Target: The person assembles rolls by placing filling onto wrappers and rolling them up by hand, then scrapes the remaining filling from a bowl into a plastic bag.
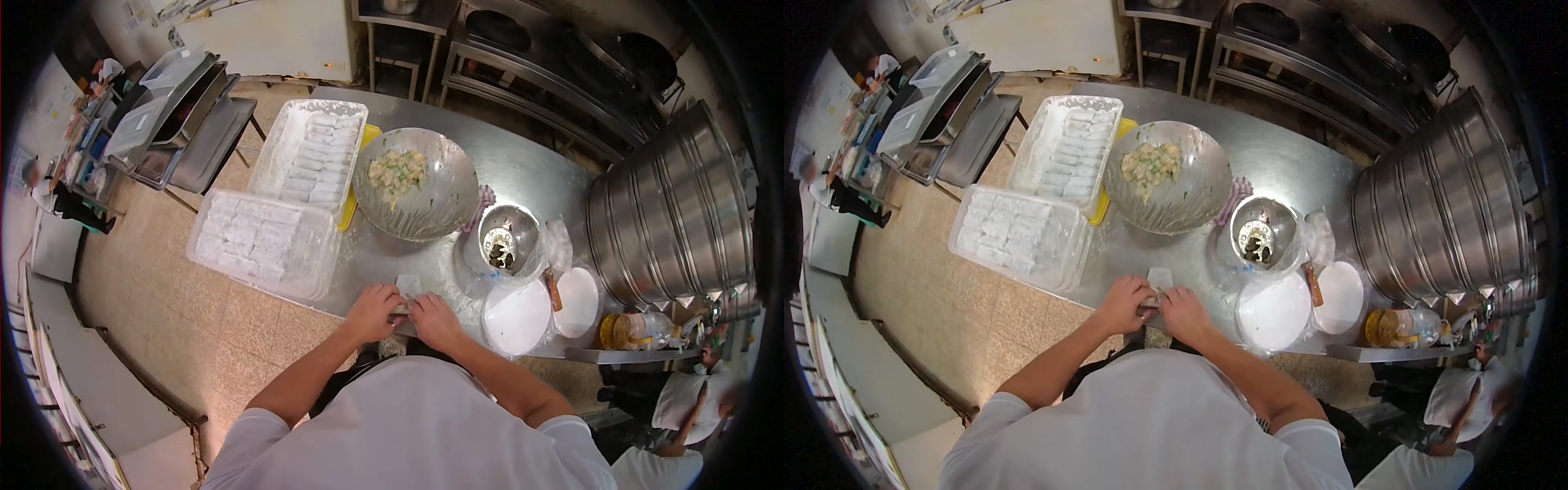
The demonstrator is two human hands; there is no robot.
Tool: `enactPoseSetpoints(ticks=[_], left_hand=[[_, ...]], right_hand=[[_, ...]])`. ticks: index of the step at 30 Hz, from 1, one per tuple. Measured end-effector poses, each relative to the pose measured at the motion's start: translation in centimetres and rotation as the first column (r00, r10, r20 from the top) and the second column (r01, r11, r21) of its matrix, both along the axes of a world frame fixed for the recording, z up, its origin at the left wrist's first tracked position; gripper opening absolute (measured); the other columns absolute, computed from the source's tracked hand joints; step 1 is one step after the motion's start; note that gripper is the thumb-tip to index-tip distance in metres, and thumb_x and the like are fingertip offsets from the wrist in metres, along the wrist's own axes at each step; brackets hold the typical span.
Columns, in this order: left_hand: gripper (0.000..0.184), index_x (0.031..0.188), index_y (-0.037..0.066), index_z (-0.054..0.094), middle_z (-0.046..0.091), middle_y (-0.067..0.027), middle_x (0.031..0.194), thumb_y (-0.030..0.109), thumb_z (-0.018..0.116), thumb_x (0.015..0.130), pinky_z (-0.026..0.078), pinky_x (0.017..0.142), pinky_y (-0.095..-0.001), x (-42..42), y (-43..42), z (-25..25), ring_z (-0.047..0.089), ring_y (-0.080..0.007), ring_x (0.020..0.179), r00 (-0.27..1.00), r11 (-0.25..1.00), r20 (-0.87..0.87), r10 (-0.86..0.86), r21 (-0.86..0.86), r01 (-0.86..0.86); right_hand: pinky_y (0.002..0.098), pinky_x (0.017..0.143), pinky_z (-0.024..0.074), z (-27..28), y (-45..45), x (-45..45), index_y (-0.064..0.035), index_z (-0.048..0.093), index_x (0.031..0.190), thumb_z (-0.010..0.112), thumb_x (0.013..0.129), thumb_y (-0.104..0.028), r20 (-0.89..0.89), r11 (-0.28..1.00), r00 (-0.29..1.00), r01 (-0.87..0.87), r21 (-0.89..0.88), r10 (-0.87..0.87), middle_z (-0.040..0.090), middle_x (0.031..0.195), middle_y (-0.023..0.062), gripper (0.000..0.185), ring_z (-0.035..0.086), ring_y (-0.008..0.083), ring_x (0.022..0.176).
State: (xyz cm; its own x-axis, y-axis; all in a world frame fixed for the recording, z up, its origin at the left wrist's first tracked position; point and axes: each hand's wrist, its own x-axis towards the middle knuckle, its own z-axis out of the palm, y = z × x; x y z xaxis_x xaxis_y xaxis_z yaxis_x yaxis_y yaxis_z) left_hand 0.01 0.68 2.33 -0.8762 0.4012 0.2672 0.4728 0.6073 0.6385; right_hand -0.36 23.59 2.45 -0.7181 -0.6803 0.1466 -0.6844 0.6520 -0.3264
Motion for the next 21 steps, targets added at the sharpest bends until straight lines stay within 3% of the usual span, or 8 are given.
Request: enactPoseSetpoints(ticks=[2, 5, 8, 11, 14, 17, 20, 21], left_hand=[[0.033, 0.116, 0.008, 0.072, 0.068, -0.0130, 0.113, 0.008, 0.079, 0.084, 0.052, 0.094, -0.0490, 0.3, -0.6, -0.4, 0.064, -0.0375, 0.108, 0.997, 0.997, 0.021, -0.078, -0.027, 0.079], [0.030, 0.115, 0.008, 0.072, 0.069, -0.0126, 0.110, 0.008, 0.078, 0.086, 0.052, 0.095, -0.0486, -0.1, -0.6, -1.0, 0.064, -0.0383, 0.107, 0.998, 0.998, 0.034, -0.060, -0.001, 0.060], [0.029, 0.116, 0.008, 0.073, 0.069, -0.0123, 0.106, 0.008, 0.077, 0.087, 0.052, 0.095, -0.0489, -0.5, -0.5, -2.1, 0.065, -0.0383, 0.107, 0.996, 0.999, 0.082, 0.019, 0.038, -0.022], [0.022, 0.115, 0.010, 0.073, 0.070, -0.0097, 0.104, 0.015, 0.075, 0.094, 0.054, 0.092, -0.0466, -0.9, -0.4, -1.2, 0.067, -0.0342, 0.105, 0.993, 0.992, 0.088, 0.080, -0.101, -0.071], [0.027, 0.122, 0.012, 0.074, 0.071, -0.0081, 0.111, 0.018, 0.075, 0.096, 0.053, 0.092, -0.0457, -1.1, 0.3, -2.1, 0.066, -0.0323, 0.108, 0.989, 0.989, 0.025, 0.149, -0.017, -0.148], [0.033, 0.125, 0.011, 0.075, 0.072, -0.0095, 0.118, 0.017, 0.079, 0.093, 0.051, 0.094, -0.0469, -1.0, 0.4, -1.1, 0.065, -0.0347, 0.107, 0.994, 0.999, -0.099, 0.041, -0.018, -0.043], [0.040, 0.131, 0.012, 0.075, 0.072, -0.0075, 0.121, 0.023, 0.081, 0.093, 0.051, 0.094, -0.0457, -1.1, 0.2, -1.7, 0.065, -0.0319, 0.108, 0.997, 0.998, -0.072, 0.028, -0.046, -0.031], [0.040, 0.132, 0.013, 0.074, 0.072, -0.0072, 0.121, 0.023, 0.080, 0.093, 0.051, 0.094, -0.0456, -1.1, 0.2, -1.7, 0.065, -0.0317, 0.108, 0.998, 0.998, -0.065, 0.025, -0.062, -0.029]], right_hand=[[0.0444, 0.095, 0.0521, 0.0, 0.0, -0.3, -0.0033, 0.072, 0.110, 0.070, 0.090, -0.017, -0.011, 1.000, 1.000, 0.002, 0.021, -0.001, 0.068, 0.109, 0.0131, 0.023, 0.064, 0.0321, 0.108], [0.0447, 0.096, 0.0523, -0.3, 0.3, -0.7, -0.0032, 0.072, 0.110, 0.072, 0.092, -0.017, 0.011, 0.999, 1.000, 0.019, -0.031, -0.018, 0.069, 0.110, 0.0140, 0.023, 0.064, 0.0325, 0.107], [0.0477, 0.101, 0.0522, -0.3, 0.5, -1.2, 0.0005, 0.071, 0.113, 0.075, 0.094, -0.015, 0.050, 0.998, 0.999, 0.023, -0.056, -0.020, 0.071, 0.115, 0.0185, 0.025, 0.065, 0.0373, 0.109], [0.0473, 0.101, 0.0517, -0.4, 0.3, -1.7, 0.0011, 0.072, 0.115, 0.073, 0.096, -0.014, 0.027, 0.991, 0.999, 0.043, -0.130, -0.039, 0.070, 0.116, 0.0182, 0.024, 0.063, 0.0370, 0.110], [0.0468, 0.101, 0.0511, 0.1, 0.3, -2.3, 0.0010, 0.072, 0.115, 0.071, 0.097, -0.013, 0.020, 0.996, 1.000, 0.022, -0.090, -0.020, 0.069, 0.118, 0.0178, 0.023, 0.062, 0.0369, 0.111], [0.0439, 0.100, 0.0504, -0.1, 0.3, -2.5, -0.0032, 0.072, 0.116, 0.067, 0.100, -0.016, 0.003, 0.995, 0.999, 0.041, -0.087, -0.041, 0.067, 0.117, 0.0141, 0.020, 0.061, 0.0337, 0.112], [0.0481, 0.097, 0.0529, 0.1, 0.3, -2.8, -0.0013, 0.070, 0.119, 0.068, 0.101, -0.019, 0.086, 0.989, 0.995, 0.069, -0.132, -0.058, 0.066, 0.119, 0.0171, 0.025, 0.063, 0.0381, 0.111], [0.0497, 0.095, 0.0537, 0.9, 0.1, -3.2, 0.0001, 0.068, 0.125, 0.069, 0.100, -0.020, 0.164, 0.978, 0.978, 0.152, -0.146, -0.127, 0.067, 0.119, 0.0186, 0.032, 0.064, 0.0398, 0.111]])
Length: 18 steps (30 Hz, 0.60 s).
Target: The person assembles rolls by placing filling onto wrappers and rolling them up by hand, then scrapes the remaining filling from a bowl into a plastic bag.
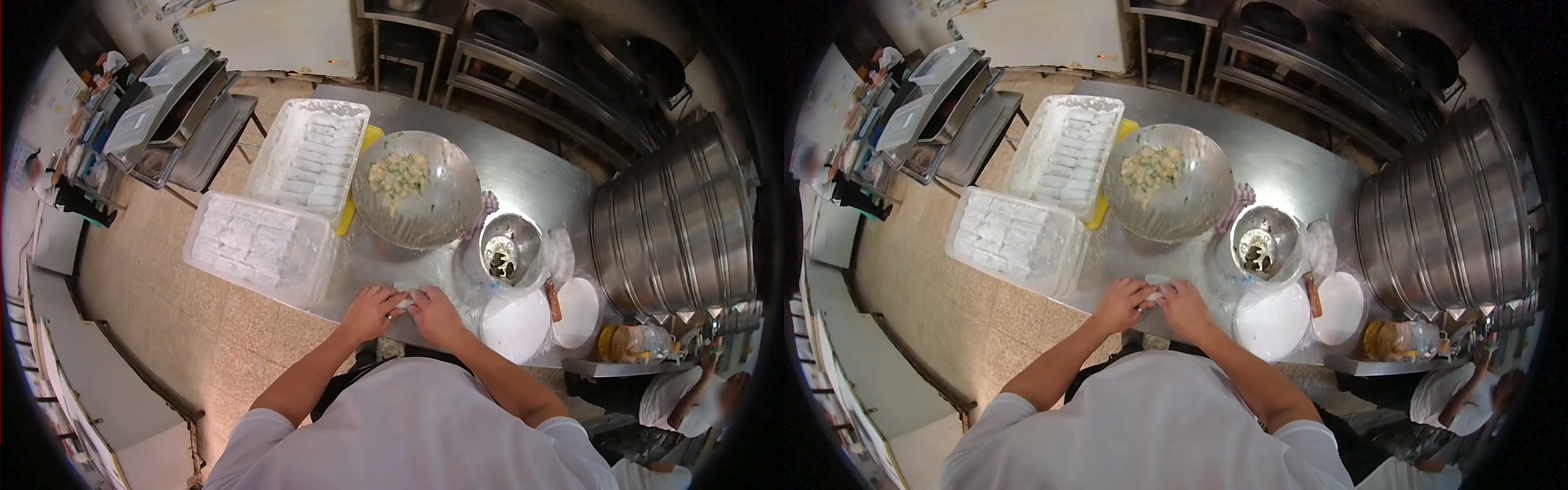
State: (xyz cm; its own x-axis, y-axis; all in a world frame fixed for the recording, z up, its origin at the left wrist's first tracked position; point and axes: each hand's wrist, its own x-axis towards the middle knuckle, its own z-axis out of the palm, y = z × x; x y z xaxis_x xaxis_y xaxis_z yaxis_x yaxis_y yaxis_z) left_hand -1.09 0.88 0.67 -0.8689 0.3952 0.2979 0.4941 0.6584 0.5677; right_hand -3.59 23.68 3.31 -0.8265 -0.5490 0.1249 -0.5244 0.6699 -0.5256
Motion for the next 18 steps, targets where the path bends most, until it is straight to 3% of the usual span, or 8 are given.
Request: enactPoseSetpoints(ticks=[2, 5, 8, 11, 14, 17, 18], left_hand=[[0.042, 0.133, 0.013, 0.074, 0.072, -0.0066, 0.121, 0.025, 0.079, 0.094, 0.051, 0.095, -0.0454, -0.1, -0.1, 0.2, 0.065, -0.0312, 0.109, 1.000, 1.000, 0.016, -0.004, -0.030, 0.004], [0.042, 0.134, 0.015, 0.074, 0.072, -0.0057, 0.120, 0.027, 0.079, 0.094, 0.051, 0.095, -0.0450, -0.1, 0.0, 0.1, 0.065, -0.0306, 0.108, 1.000, 1.000, 0.013, 0.011, -0.001, -0.011], [0.042, 0.134, 0.016, 0.075, 0.072, -0.0055, 0.120, 0.028, 0.078, 0.094, 0.052, 0.095, -0.0446, 0.0, -0.1, 0.5, 0.065, -0.0301, 0.109, 1.000, 1.000, 0.010, 0.014, -0.018, -0.014], [0.043, 0.134, 0.015, 0.075, 0.072, -0.0054, 0.120, 0.027, 0.079, 0.093, 0.053, 0.096, -0.0450, 0.0, -0.1, 0.2, 0.065, -0.0304, 0.109, 1.000, 1.000, 0.018, 0.020, -0.007, -0.020], [0.041, 0.132, 0.015, 0.074, 0.071, -0.0053, 0.120, 0.026, 0.079, 0.093, 0.054, 0.096, -0.0461, 0.1, -0.3, -0.1, 0.065, -0.0311, 0.110, 1.000, 1.000, -0.010, 0.021, -0.005, -0.021], [0.041, 0.132, 0.014, 0.074, 0.071, -0.0056, 0.123, 0.025, 0.079, 0.093, 0.054, 0.096, -0.0465, 0.2, -0.4, -0.6, 0.065, -0.0316, 0.110, 0.998, 1.000, -0.065, 0.024, 0.009, -0.023], [0.040, 0.132, 0.014, 0.074, 0.071, -0.0057, 0.125, 0.026, 0.079, 0.094, 0.054, 0.096, -0.0467, 0.1, -0.4, -0.5, 0.065, -0.0317, 0.111, 0.999, 1.000, -0.046, 0.018, 0.001, -0.018]], right_hand=[[0.0529, 0.092, 0.0554, 3.4, -0.6, -1.3, 0.0030, 0.064, 0.136, 0.071, 0.098, -0.023, 0.156, 0.988, 0.978, 0.148, -0.034, -0.141, 0.068, 0.120, 0.0214, 0.047, 0.067, 0.0430, 0.110], [0.0551, 0.093, 0.0576, 9.2, -1.4, -5.8, 0.0058, 0.051, 0.154, 0.074, 0.093, -0.029, 0.403, 0.918, 0.832, 0.393, 0.055, -0.380, 0.071, 0.120, 0.0285, 0.074, 0.071, 0.0481, 0.109], [0.0522, 0.096, 0.0586, 8.1, -1.3, -9.4, 0.0050, 0.042, 0.162, 0.075, 0.090, -0.030, 0.347, 0.923, 0.887, 0.186, 0.337, -0.305, 0.075, 0.117, 0.0316, 0.087, 0.073, 0.0481, 0.111], [0.0539, 0.099, 0.0582, 7.4, -3.4, -9.2, 0.0075, 0.041, 0.162, 0.073, 0.090, -0.031, 0.365, 0.943, 0.905, 0.098, 0.319, -0.218, 0.076, 0.111, 0.0337, 0.087, 0.073, 0.0516, 0.110], [0.0504, 0.085, 0.0632, 6.4, -6.0, -9.2, 0.0088, 0.038, 0.164, 0.072, 0.090, -0.026, 0.380, 0.988, 0.920, 0.039, 0.152, -0.095, 0.078, 0.099, 0.0278, 0.088, 0.078, 0.0447, 0.090], [0.0441, 0.064, 0.0635, 7.8, -7.9, -9.7, 0.0086, 0.030, 0.167, 0.072, 0.090, -0.022, 0.761, 0.962, 0.648, 0.226, -0.154, -0.031, 0.076, 0.085, 0.0199, 0.093, 0.075, 0.0318, 0.066], [0.0411, 0.058, 0.0601, 8.4, -8.4, -10.1, 0.0061, 0.027, 0.169, 0.074, 0.091, -0.021, 0.775, 0.957, 0.623, 0.274, -0.094, -0.102, 0.075, 0.083, 0.0176, 0.095, 0.072, 0.0273, 0.063]])
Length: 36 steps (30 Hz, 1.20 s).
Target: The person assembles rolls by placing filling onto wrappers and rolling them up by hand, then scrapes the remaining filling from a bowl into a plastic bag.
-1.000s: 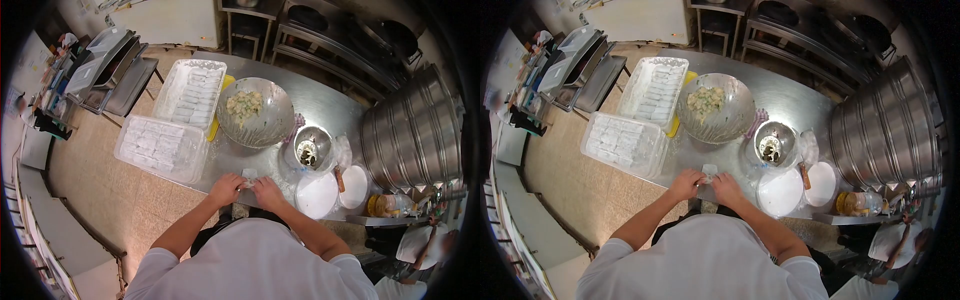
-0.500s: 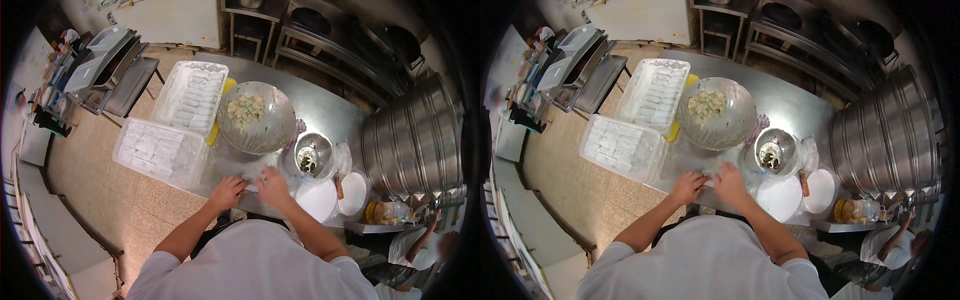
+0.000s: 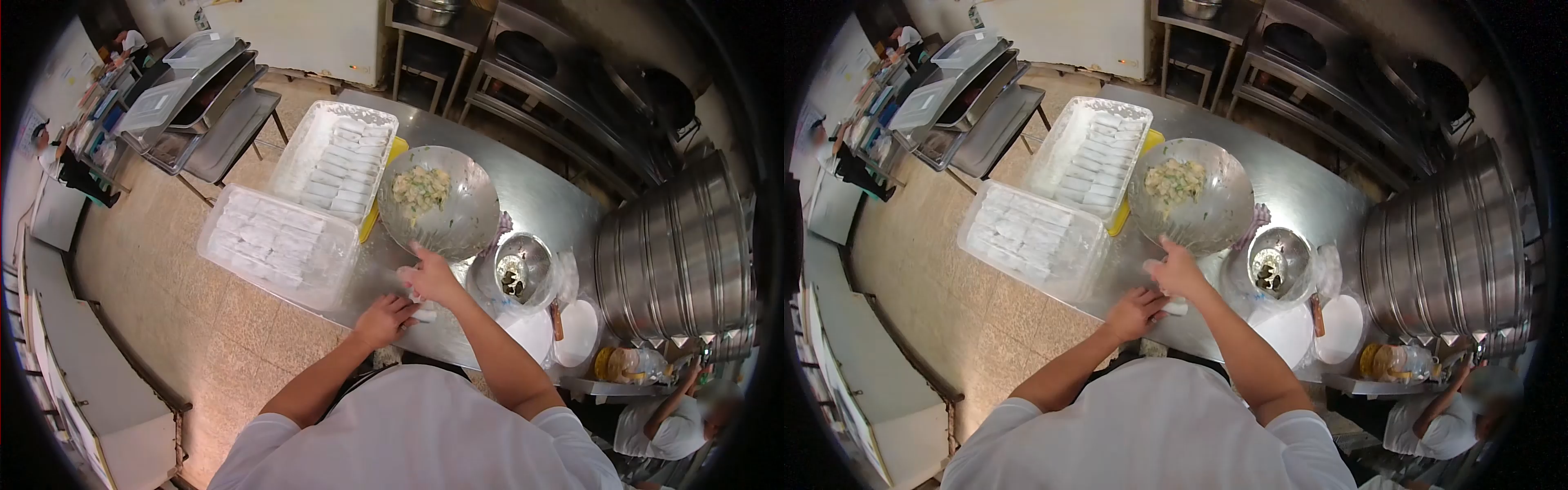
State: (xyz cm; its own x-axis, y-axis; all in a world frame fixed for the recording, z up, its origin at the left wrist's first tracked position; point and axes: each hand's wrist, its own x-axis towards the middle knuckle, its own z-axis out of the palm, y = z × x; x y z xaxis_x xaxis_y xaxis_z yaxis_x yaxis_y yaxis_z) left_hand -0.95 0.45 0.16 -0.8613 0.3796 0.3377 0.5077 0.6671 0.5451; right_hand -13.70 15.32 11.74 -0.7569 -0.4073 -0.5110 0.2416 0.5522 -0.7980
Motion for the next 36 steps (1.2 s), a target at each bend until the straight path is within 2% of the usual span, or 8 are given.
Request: enactPoseSetpoints(ticks=[5, 11, 15, 18, 20, 23, 29, 36], left_hand=[[0.040, 0.133, 0.015, 0.073, 0.071, -0.0071, 0.128, 0.031, 0.077, 0.096, 0.054, 0.099, -0.0486, 0.2, -0.1, 0.5, 0.064, -0.0330, 0.118, 0.996, 1.000, 0.086, -0.001, -0.021, 0.003], [0.042, 0.134, 0.015, 0.073, 0.071, -0.0099, 0.131, 0.033, 0.077, 0.096, 0.054, 0.103, -0.0492, 0.3, -0.1, -0.7, 0.063, -0.0342, 0.126, 0.992, 1.000, 0.123, 0.003, -0.013, -0.001], [0.042, 0.134, 0.015, 0.073, 0.071, -0.0094, 0.131, 0.031, 0.077, 0.096, 0.054, 0.103, -0.0485, 0.5, 0.0, -1.2, 0.063, -0.0335, 0.125, 0.995, 1.000, 0.096, 0.021, -0.003, -0.021], [0.040, 0.133, 0.015, 0.073, 0.070, -0.0076, 0.129, 0.030, 0.076, 0.096, 0.053, 0.102, -0.0478, 0.5, 0.0, -1.0, 0.063, -0.0324, 0.122, 0.995, 1.000, 0.103, 0.008, 0.008, -0.009], [0.039, 0.133, 0.015, 0.072, 0.070, -0.0062, 0.127, 0.029, 0.076, 0.096, 0.052, 0.102, -0.0474, 0.4, -0.1, 0.8, 0.062, -0.0317, 0.120, 0.991, 1.000, 0.135, 0.006, -0.014, -0.005], [0.039, 0.134, 0.015, 0.071, 0.070, -0.0050, 0.127, 0.029, 0.075, 0.097, 0.051, 0.102, -0.0469, 0.2, -0.1, 0.2, 0.062, -0.0307, 0.118, 0.994, 1.000, 0.106, -0.004, -0.010, 0.006], [0.038, 0.136, 0.016, 0.069, 0.069, -0.0040, 0.126, 0.032, 0.070, 0.101, 0.051, 0.103, -0.0466, 0.3, 0.1, 0.0, 0.063, -0.0292, 0.117, 0.996, 0.999, 0.086, 0.008, -0.041, -0.004], [0.036, 0.131, 0.014, 0.072, 0.070, -0.0061, 0.124, 0.030, 0.072, 0.099, 0.051, 0.101, -0.0465, 0.0, 0.3, 0.4, 0.063, -0.0294, 0.116, 0.995, 1.000, 0.098, 0.011, -0.013, -0.010]], right_hand=[[0.0360, 0.045, 0.0524, 1.1, -1.6, -1.1, -0.0054, 0.012, 0.175, 0.074, 0.095, -0.018, 0.156, 0.990, 0.987, 0.003, 0.141, -0.025, 0.072, 0.080, 0.0134, 0.102, 0.066, 0.0199, 0.057], [0.0347, 0.057, 0.0572, -1.4, -0.4, 0.0, -0.0134, 0.016, 0.177, 0.066, 0.100, -0.010, 0.452, 0.831, 0.892, 0.237, -0.504, 0.019, 0.072, 0.090, 0.0131, 0.092, 0.067, 0.0195, 0.064], [0.0380, 0.074, 0.0609, -2.1, 2.0, 1.7, -0.0170, 0.025, 0.175, 0.067, 0.098, -0.008, 0.496, 0.726, 0.865, 0.294, -0.622, 0.075, 0.072, 0.105, 0.0125, 0.089, 0.071, 0.0221, 0.083], [0.0453, 0.093, 0.0588, -4.8, 5.6, 2.4, -0.0240, 0.032, 0.174, 0.070, 0.096, -0.011, 0.000, 0.926, 0.991, -0.127, -0.355, 0.136, 0.068, 0.128, 0.0170, 0.087, 0.068, 0.0302, 0.111], [0.0504, 0.109, 0.0534, -5.5, 7.6, 3.0, -0.0296, 0.036, 0.172, 0.073, 0.095, -0.015, -0.544, 0.880, 0.692, -0.370, 0.297, 0.474, 0.059, 0.151, 0.0204, 0.088, 0.060, 0.0368, 0.134], [0.0571, 0.123, 0.0398, -2.7, 8.3, 4.0, -0.0360, 0.039, 0.170, 0.077, 0.093, -0.023, -0.365, 0.534, 0.455, -0.329, 0.779, 0.812, 0.034, 0.173, 0.0195, 0.087, 0.040, 0.0439, 0.154], [0.0666, 0.123, 0.0362, -5.7, 9.6, 4.2, -0.0357, 0.041, 0.169, 0.079, 0.092, -0.034, -0.324, 0.327, 0.046, -0.202, 0.923, 0.945, 0.023, 0.180, 0.0153, 0.085, 0.034, 0.0467, 0.159], [0.0636, 0.123, 0.0364, -5.1, 13.7, 6.3, -0.0132, 0.050, 0.162, 0.078, 0.091, -0.026, -0.447, 0.479, 0.186, -0.195, 0.856, 0.875, 0.036, 0.171, 0.0189, 0.077, 0.040, 0.0474, 0.153]])
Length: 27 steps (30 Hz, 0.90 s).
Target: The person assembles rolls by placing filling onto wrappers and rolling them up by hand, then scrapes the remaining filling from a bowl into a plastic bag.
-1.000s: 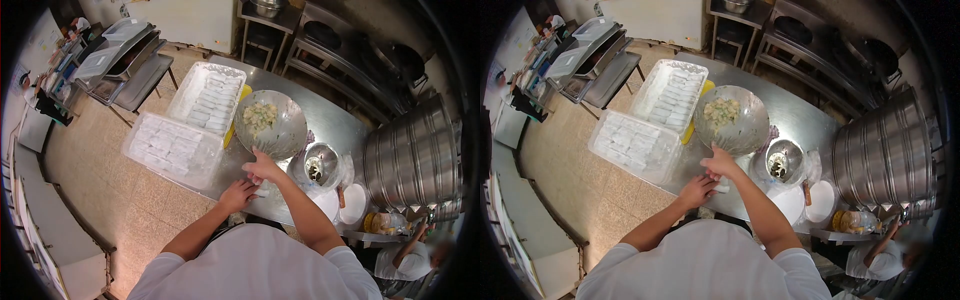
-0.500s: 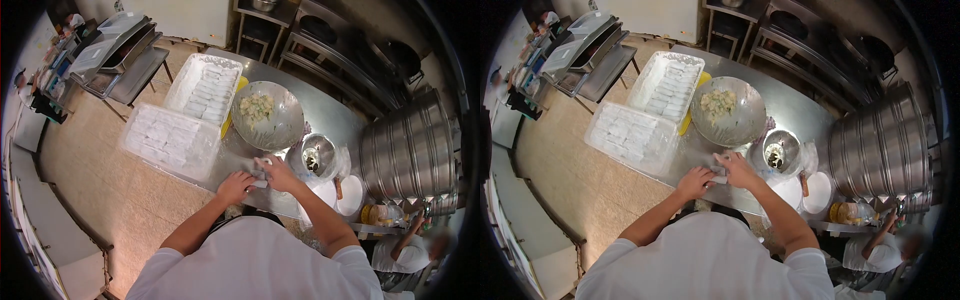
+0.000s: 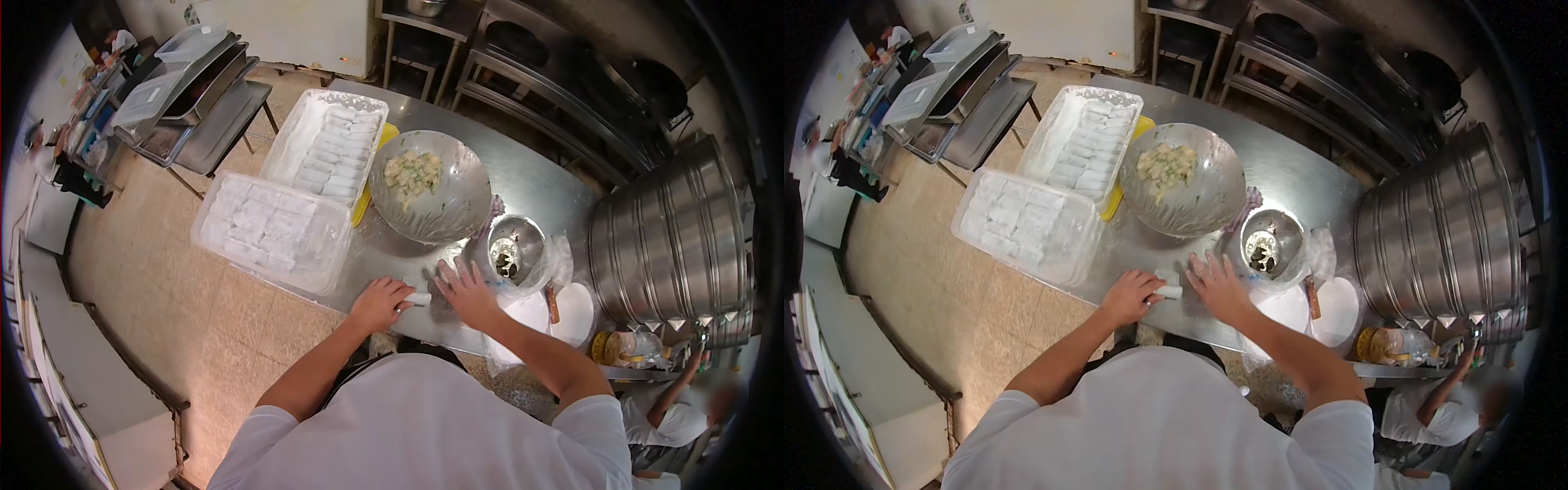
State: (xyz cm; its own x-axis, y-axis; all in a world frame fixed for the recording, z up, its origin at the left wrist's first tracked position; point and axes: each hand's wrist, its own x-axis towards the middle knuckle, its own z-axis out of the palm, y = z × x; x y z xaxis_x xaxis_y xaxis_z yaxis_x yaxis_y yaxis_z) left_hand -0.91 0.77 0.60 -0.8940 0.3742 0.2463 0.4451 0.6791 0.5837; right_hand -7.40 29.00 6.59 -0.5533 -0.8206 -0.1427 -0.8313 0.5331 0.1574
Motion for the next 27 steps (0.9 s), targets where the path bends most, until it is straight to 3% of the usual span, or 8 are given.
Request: enactPoseSetpoints(ticks=[2, 5, 6, 12, 18, 23, 27], left_hand=[[0.035, 0.130, 0.014, 0.073, 0.069, -0.0071, 0.123, 0.029, 0.073, 0.099, 0.051, 0.101, -0.0466, 0.0, 0.1, -0.4, 0.063, -0.0299, 0.115, 1.000, 1.000, -0.018, 0.008, 0.006, -0.008], [0.032, 0.128, 0.013, 0.073, 0.068, -0.0106, 0.119, 0.023, 0.074, 0.097, 0.051, 0.101, -0.0471, -0.4, 0.2, 0.0, 0.063, -0.0334, 0.116, 0.999, 1.000, 0.033, -0.008, 0.012, 0.008], [0.032, 0.127, 0.012, 0.073, 0.068, -0.0099, 0.120, 0.023, 0.074, 0.098, 0.051, 0.101, -0.0470, -0.6, 0.2, 0.1, 0.063, -0.0330, 0.116, 0.999, 1.000, 0.035, -0.004, 0.013, 0.004], [0.032, 0.127, 0.012, 0.074, 0.066, -0.0095, 0.120, 0.024, 0.074, 0.098, 0.052, 0.101, -0.0470, -1.5, 0.3, 0.0, 0.062, -0.0324, 0.116, 0.998, 0.999, 0.031, 0.053, 0.012, -0.053], [0.035, 0.132, 0.014, 0.074, 0.065, -0.0103, 0.125, 0.022, 0.073, 0.098, 0.052, 0.102, -0.0475, -2.4, -0.3, -0.2, 0.062, -0.0333, 0.118, 0.999, 0.998, -0.029, 0.046, 0.051, -0.044], [0.038, 0.138, 0.013, 0.070, 0.064, -0.0129, 0.133, 0.016, 0.070, 0.100, 0.048, 0.107, -0.0492, -3.8, 0.1, 0.0, 0.060, -0.0358, 0.121, 0.992, 0.992, -0.005, 0.123, -0.011, -0.123], [0.042, 0.140, 0.006, 0.066, 0.066, -0.0155, 0.132, 0.022, 0.069, 0.101, 0.048, 0.108, -0.0524, -3.2, -0.5, 0.1, 0.060, -0.0382, 0.124, 0.960, 0.956, 0.003, 0.279, 0.092, -0.278]], right_hand=[[0.0595, 0.121, 0.0396, -0.6, -1.1, 2.0, -0.0056, 0.056, 0.154, 0.078, 0.089, -0.021, 0.185, 0.970, 0.978, 0.133, -0.205, -0.095, 0.048, 0.162, 0.0214, 0.070, 0.047, 0.0462, 0.146], [0.0554, 0.115, 0.0441, -3.4, -3.6, 3.8, -0.0015, 0.063, 0.136, 0.078, 0.085, -0.016, 0.391, 0.793, 0.918, 0.286, -0.538, -0.065, 0.061, 0.141, 0.0213, 0.055, 0.056, 0.0432, 0.132], [0.0536, 0.111, 0.0461, -3.4, -4.5, 3.9, -0.0012, 0.065, 0.126, 0.080, 0.084, -0.015, 0.338, 0.771, 0.939, 0.262, -0.580, -0.066, 0.065, 0.128, 0.0177, 0.046, 0.059, 0.0397, 0.123], [0.0513, 0.109, 0.0452, -4.1, -5.6, 3.1, -0.0014, 0.068, 0.125, 0.075, 0.091, -0.016, 0.207, 0.810, 0.967, 0.241, -0.534, -0.152, 0.065, 0.128, 0.0161, 0.038, 0.058, 0.0385, 0.120], [0.0529, 0.113, 0.0423, -4.0, -5.9, 1.2, -0.0003, 0.067, 0.134, 0.071, 0.096, -0.022, 0.238, 0.819, 0.944, 0.319, -0.476, -0.229, 0.064, 0.130, 0.0163, 0.044, 0.055, 0.0387, 0.125], [0.0525, 0.113, 0.0426, -2.9, -6.8, 1.1, 0.0010, 0.062, 0.141, 0.075, 0.093, -0.026, 0.220, 0.834, 0.939, 0.336, -0.438, -0.263, 0.060, 0.137, 0.0201, 0.056, 0.055, 0.0394, 0.128], [0.0527, 0.112, 0.0446, -2.8, -7.9, -0.1, -0.0002, 0.063, 0.142, 0.078, 0.090, -0.027, 0.321, 0.836, 0.916, 0.364, -0.410, -0.241, 0.064, 0.135, 0.0197, 0.060, 0.059, 0.0402, 0.127]])
